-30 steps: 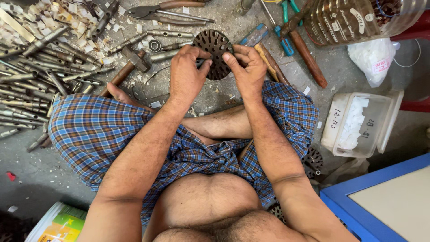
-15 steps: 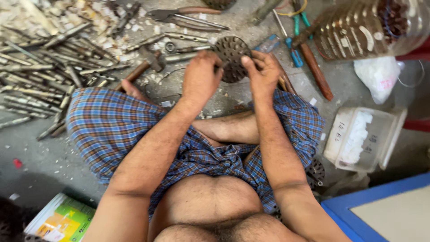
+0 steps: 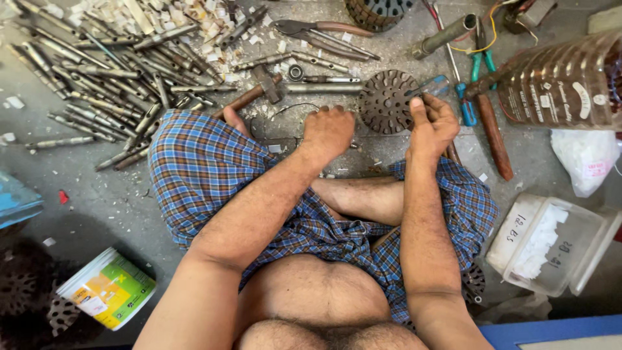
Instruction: The person sits on the floor and assembles motor components by inserting metal rods into a circular stator using a hammer. They repeatedly pick up rods, align them with the stator slots, and tap them into place.
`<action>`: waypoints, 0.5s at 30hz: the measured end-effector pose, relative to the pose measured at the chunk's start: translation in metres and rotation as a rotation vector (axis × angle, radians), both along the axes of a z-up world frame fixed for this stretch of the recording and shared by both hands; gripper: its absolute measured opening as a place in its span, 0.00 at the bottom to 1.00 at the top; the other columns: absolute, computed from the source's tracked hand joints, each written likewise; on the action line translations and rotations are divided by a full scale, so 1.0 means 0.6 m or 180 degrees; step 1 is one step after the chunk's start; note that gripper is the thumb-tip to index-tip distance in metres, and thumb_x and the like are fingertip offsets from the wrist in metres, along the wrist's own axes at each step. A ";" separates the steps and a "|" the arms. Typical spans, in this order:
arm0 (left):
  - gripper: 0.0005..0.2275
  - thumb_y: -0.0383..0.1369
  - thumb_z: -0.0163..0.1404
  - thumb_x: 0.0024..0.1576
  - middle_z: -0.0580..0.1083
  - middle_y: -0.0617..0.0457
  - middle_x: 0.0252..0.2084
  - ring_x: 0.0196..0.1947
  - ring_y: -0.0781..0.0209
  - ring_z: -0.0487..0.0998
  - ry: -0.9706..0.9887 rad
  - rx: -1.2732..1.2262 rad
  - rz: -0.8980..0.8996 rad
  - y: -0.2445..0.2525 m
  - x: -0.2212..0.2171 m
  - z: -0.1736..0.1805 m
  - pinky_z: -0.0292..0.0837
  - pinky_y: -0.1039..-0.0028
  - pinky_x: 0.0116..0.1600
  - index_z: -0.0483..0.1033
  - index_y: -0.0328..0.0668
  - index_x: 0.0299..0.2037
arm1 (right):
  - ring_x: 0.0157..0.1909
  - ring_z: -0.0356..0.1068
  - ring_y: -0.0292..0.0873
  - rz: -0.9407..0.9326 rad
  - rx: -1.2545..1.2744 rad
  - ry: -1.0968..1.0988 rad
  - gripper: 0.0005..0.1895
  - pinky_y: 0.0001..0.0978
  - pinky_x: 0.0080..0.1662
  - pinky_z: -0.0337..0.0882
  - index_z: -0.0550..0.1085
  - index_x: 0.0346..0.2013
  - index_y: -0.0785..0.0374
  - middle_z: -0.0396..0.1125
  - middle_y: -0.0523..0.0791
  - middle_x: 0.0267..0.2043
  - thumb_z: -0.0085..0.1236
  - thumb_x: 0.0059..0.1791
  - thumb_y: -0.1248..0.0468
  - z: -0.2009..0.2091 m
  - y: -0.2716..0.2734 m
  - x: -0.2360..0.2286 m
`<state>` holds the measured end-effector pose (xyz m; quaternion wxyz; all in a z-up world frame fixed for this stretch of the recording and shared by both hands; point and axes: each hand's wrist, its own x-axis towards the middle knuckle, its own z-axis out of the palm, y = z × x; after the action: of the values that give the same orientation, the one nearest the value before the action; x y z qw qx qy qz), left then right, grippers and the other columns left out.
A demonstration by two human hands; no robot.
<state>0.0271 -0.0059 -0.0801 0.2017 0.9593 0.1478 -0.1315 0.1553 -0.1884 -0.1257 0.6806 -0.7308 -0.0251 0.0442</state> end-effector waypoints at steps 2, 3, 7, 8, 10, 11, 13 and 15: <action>0.09 0.31 0.48 0.57 0.79 0.42 0.46 0.46 0.44 0.82 0.0178 0.0028 0.0210 0.030 0.004 0.008 0.79 0.53 0.45 0.79 0.40 0.44 | 0.36 0.73 0.35 -0.0074 0.0052 0.0106 0.13 0.23 0.41 0.72 0.76 0.46 0.73 0.76 0.46 0.38 0.67 0.48 0.74 -0.002 -0.001 0.001; 0.10 0.31 0.48 0.58 0.78 0.41 0.46 0.45 0.44 0.83 0.0254 0.0049 0.0309 0.054 0.009 0.014 0.80 0.53 0.46 0.79 0.38 0.45 | 0.35 0.72 0.35 -0.0134 0.0054 0.0180 0.14 0.23 0.39 0.71 0.76 0.46 0.73 0.75 0.46 0.38 0.67 0.47 0.74 -0.001 -0.003 0.004; 0.08 0.32 0.50 0.61 0.79 0.38 0.47 0.46 0.40 0.82 0.0086 0.0567 0.0573 0.238 0.024 0.038 0.80 0.54 0.46 0.79 0.39 0.46 | 0.38 0.73 0.36 -0.0063 0.0274 -0.0123 0.14 0.24 0.44 0.73 0.76 0.46 0.75 0.75 0.47 0.39 0.69 0.48 0.75 -0.001 -0.002 0.013; 0.14 0.37 0.56 0.53 0.78 0.39 0.45 0.44 0.39 0.81 0.0083 0.0890 0.0826 0.288 0.018 0.036 0.78 0.52 0.42 0.77 0.38 0.46 | 0.38 0.73 0.36 -0.0041 0.0246 -0.0100 0.14 0.24 0.45 0.74 0.76 0.46 0.74 0.75 0.47 0.39 0.69 0.48 0.75 -0.002 0.000 0.013; 0.09 0.32 0.55 0.57 0.79 0.39 0.47 0.44 0.39 0.82 0.0015 0.1217 0.1027 0.369 0.012 0.016 0.79 0.53 0.43 0.80 0.39 0.46 | 0.39 0.74 0.36 -0.0055 0.0173 -0.0081 0.14 0.24 0.46 0.75 0.76 0.46 0.74 0.76 0.47 0.40 0.68 0.48 0.74 0.001 -0.009 0.010; 0.10 0.32 0.56 0.56 0.78 0.39 0.48 0.45 0.39 0.82 0.0015 0.1384 0.1068 0.396 0.007 -0.001 0.80 0.54 0.43 0.81 0.39 0.46 | 0.39 0.74 0.36 -0.0049 0.0252 -0.0051 0.14 0.24 0.45 0.75 0.76 0.46 0.74 0.76 0.47 0.40 0.68 0.48 0.75 -0.001 -0.006 0.011; 0.13 0.32 0.57 0.53 0.76 0.39 0.49 0.47 0.41 0.80 0.0152 0.1160 0.1227 0.419 0.005 -0.044 0.78 0.55 0.44 0.80 0.38 0.47 | 0.39 0.73 0.35 -0.0043 0.0407 0.0004 0.14 0.24 0.44 0.74 0.76 0.46 0.74 0.75 0.47 0.40 0.68 0.47 0.75 -0.005 0.002 0.010; 0.14 0.32 0.57 0.51 0.75 0.39 0.50 0.49 0.42 0.78 0.0086 0.1274 0.1363 0.418 0.016 -0.087 0.78 0.56 0.43 0.80 0.39 0.47 | 0.39 0.73 0.35 -0.0051 0.0456 0.0043 0.14 0.23 0.45 0.74 0.76 0.46 0.74 0.76 0.47 0.40 0.68 0.48 0.75 -0.002 0.003 0.007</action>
<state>0.0368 0.2447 -0.1323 0.0296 0.9251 0.3726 -0.0670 0.1596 -0.1868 -0.1272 0.7317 -0.6801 -0.0178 0.0418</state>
